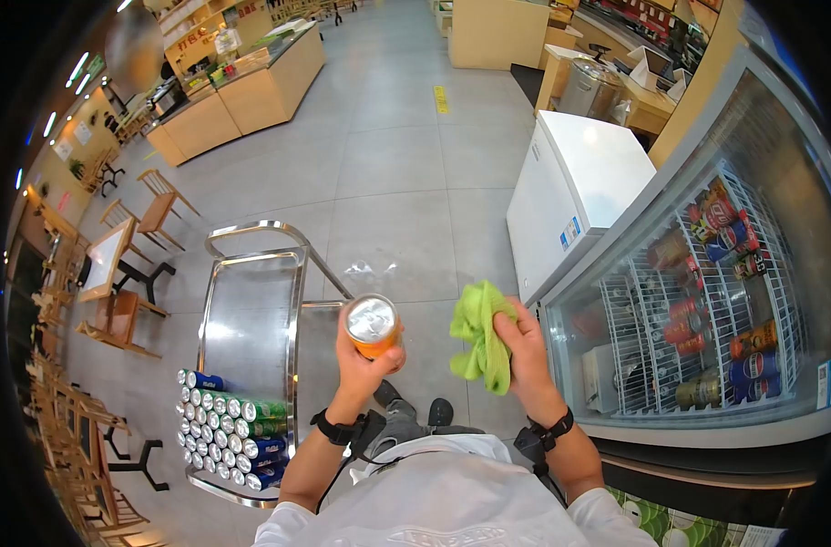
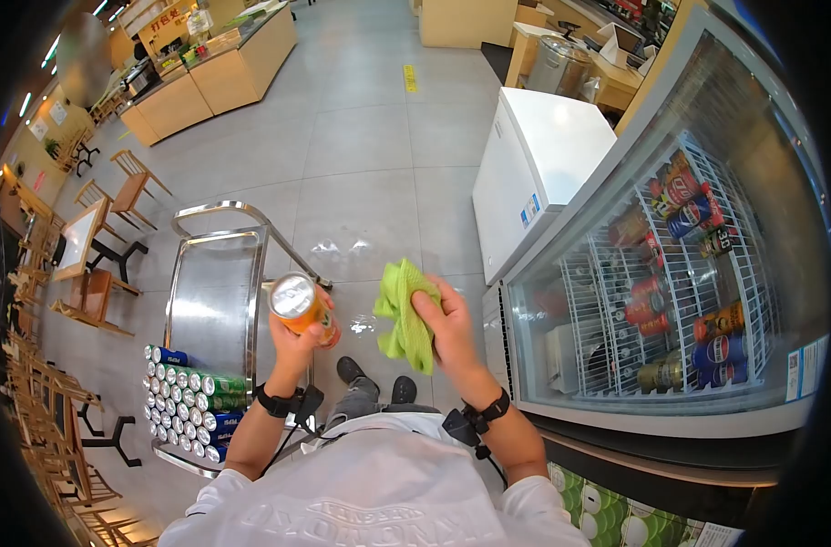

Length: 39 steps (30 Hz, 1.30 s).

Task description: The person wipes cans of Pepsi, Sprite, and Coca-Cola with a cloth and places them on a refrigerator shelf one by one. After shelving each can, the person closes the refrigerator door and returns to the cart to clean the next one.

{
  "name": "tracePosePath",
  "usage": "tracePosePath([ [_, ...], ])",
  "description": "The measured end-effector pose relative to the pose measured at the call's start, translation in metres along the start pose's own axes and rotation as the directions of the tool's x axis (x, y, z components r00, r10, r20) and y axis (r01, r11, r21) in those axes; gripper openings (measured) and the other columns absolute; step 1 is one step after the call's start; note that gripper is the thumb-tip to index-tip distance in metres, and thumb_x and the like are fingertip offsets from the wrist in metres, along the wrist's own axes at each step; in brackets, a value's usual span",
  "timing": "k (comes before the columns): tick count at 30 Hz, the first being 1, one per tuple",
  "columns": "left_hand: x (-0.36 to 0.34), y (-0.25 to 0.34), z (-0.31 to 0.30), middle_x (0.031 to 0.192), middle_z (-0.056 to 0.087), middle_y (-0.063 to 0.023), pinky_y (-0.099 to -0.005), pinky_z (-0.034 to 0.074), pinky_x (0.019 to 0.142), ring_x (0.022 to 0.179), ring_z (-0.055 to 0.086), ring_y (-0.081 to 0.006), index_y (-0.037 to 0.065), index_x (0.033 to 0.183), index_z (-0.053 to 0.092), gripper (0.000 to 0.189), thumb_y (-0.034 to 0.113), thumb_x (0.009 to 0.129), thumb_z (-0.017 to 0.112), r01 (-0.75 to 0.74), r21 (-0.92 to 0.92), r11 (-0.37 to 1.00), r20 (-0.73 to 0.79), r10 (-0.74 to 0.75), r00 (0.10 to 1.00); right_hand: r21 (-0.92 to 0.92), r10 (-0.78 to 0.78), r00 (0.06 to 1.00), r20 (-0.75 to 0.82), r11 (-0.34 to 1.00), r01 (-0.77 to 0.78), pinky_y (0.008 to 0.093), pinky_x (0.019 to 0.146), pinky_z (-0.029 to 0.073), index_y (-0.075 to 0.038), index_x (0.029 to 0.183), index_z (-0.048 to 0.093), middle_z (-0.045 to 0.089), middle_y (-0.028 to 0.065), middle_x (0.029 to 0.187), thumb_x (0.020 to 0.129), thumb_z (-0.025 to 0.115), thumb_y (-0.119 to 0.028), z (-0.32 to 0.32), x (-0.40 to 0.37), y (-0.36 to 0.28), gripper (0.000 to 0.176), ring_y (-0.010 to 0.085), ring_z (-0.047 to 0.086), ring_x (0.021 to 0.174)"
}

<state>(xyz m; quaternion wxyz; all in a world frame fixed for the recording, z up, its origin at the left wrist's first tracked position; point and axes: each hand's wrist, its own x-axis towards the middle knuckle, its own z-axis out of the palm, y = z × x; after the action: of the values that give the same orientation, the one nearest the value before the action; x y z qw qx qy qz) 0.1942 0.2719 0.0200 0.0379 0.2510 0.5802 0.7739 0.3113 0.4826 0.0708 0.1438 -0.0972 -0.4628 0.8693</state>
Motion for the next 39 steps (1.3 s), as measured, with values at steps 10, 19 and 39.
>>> tracePosePath([
  [10, -0.017, 0.056, -0.031, 0.107, 0.065, -0.0107, -0.0312, 0.048, 0.086, 0.096, 0.063, -0.0181, 0.002, 0.124, 0.052, 0.07, 0.023, 0.066, 0.083, 0.04, 0.355, 0.934, 0.286, -0.149, 0.947, -0.403, -0.208, 0.524, 0.826, 0.431, 0.807, 0.0325, 0.074, 0.05, -0.008, 0.099, 0.07, 0.059, 0.008, 0.103, 0.069, 0.078, -0.006, 0.087, 0.03, -0.008, 0.03, 0.0255, 0.06, 0.088],
  [19, -0.037, 0.089, -0.042, 0.101, 0.066, -0.0143, -0.0321, 0.052, 0.076, 0.087, 0.067, -0.0267, 0.002, 0.119, 0.056, 0.065, 0.029, 0.067, 0.084, 0.073, 0.66, 0.748, 0.065, -0.154, 0.986, -0.594, -0.254, 0.662, 0.706, 0.298, 0.747, 0.0312, 0.057, 0.051, -0.007, 0.093, 0.07, 0.063, 0.0055, 0.089, 0.076, 0.075, -0.011, 0.114, 0.036, 0.027, 0.018, 0.0228, 0.063, 0.064],
  [39, -0.041, 0.05, -0.05, 0.09, 0.06, -0.0074, -0.0374, 0.051, 0.069, 0.078, 0.062, -0.0286, 0.011, 0.117, 0.059, 0.061, 0.033, 0.066, 0.083, -0.047, 0.872, 0.488, 0.045, 0.016, 0.999, -0.476, 0.456, 0.875, 0.163, 0.813, -0.335, 0.0257, 0.058, 0.048, 0.002, 0.093, 0.068, 0.067, 0.002, 0.077, 0.093, 0.063, -0.029, 0.066, 0.055, 0.076, 0.031, 0.0079, 0.062, 0.065],
])
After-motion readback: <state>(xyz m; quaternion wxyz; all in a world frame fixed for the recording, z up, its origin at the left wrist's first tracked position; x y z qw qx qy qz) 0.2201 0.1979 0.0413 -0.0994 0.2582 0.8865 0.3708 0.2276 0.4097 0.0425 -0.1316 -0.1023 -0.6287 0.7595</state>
